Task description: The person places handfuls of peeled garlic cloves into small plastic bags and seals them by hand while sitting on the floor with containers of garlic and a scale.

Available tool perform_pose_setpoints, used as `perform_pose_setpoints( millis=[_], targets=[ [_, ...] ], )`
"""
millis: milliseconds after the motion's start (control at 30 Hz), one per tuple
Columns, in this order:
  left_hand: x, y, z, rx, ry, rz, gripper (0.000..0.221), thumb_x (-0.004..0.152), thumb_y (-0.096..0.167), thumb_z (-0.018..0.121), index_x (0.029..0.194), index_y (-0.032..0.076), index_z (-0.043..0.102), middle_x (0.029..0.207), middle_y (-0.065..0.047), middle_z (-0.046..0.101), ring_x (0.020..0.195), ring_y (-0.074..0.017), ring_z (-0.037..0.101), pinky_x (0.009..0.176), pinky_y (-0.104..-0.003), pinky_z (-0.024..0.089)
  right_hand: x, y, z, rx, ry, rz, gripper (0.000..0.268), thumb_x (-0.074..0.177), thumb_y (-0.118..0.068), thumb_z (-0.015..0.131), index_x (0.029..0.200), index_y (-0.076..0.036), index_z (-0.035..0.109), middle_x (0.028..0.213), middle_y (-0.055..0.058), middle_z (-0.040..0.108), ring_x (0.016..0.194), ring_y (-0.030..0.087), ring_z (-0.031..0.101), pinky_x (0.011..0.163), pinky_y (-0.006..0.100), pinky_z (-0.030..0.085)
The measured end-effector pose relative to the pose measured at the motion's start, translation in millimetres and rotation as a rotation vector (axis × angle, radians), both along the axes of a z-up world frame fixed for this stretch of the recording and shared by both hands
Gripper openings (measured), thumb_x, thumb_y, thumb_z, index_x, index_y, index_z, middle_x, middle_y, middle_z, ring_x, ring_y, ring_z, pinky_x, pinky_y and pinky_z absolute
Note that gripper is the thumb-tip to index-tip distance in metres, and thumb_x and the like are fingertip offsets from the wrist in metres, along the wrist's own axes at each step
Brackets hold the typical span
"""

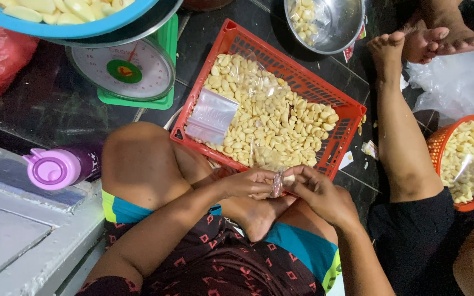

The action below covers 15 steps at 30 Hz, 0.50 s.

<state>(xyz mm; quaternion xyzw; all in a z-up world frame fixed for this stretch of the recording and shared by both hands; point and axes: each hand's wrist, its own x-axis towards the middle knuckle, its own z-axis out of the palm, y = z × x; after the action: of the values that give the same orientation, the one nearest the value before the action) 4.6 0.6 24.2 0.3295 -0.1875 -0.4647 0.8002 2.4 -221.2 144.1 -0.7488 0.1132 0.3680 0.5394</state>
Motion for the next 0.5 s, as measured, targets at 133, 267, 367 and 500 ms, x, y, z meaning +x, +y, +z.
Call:
perform_pose_setpoints(
  millis=[133,267,367,500],
  targets=[
    [-6.3,-4.2,-20.1,-0.019,-0.002,-0.008,0.022,0.098,0.003,0.046,0.114,0.004,0.061,0.049,0.003,0.043,0.043,-0.0039,0.033,0.048,-0.018,0.029,-2.7,27.7,17.0,-0.172,-0.088,0.198,0.027,0.094,0.002,0.056,0.12,-0.001,0.065,0.116,0.034,0.075,0.116,0.048,0.069,0.096,0.059,0.056],
    [-0.2,-2.2,-14.5,-0.034,0.017,0.018,0.024,0.095,0.001,0.046,0.115,0.005,0.058,0.049,0.003,0.039,0.044,-0.0038,0.033,0.049,-0.018,0.028,1.7,26.4,24.2,-0.508,-0.206,0.329,0.02,0.095,-0.011,0.065,0.114,-0.016,0.07,0.11,0.018,0.08,0.112,0.036,0.074,0.086,0.047,0.063],
    [0.5,-0.7,-13.9,-0.034,0.022,0.036,0.017,0.095,0.004,0.047,0.109,0.005,0.058,0.046,0.001,0.038,0.042,-0.0056,0.03,0.047,-0.02,0.027,12.3,40.2,46.5,-0.651,-0.268,0.4,0.017,0.098,-0.014,0.064,0.115,-0.018,0.066,0.108,0.016,0.08,0.108,0.034,0.075,0.086,0.047,0.063],
    [1.6,5.3,-2.3,-0.063,0.054,0.021,0.015,0.098,0.007,0.046,0.104,0.006,0.059,0.047,0.003,0.039,0.042,-0.0037,0.032,0.053,-0.017,0.033,38.7,39.7,41.4,-0.471,-0.298,0.215,0.017,0.099,-0.015,0.063,0.113,-0.017,0.073,0.101,0.016,0.08,0.097,0.029,0.076,0.082,0.043,0.062]
  ],
)
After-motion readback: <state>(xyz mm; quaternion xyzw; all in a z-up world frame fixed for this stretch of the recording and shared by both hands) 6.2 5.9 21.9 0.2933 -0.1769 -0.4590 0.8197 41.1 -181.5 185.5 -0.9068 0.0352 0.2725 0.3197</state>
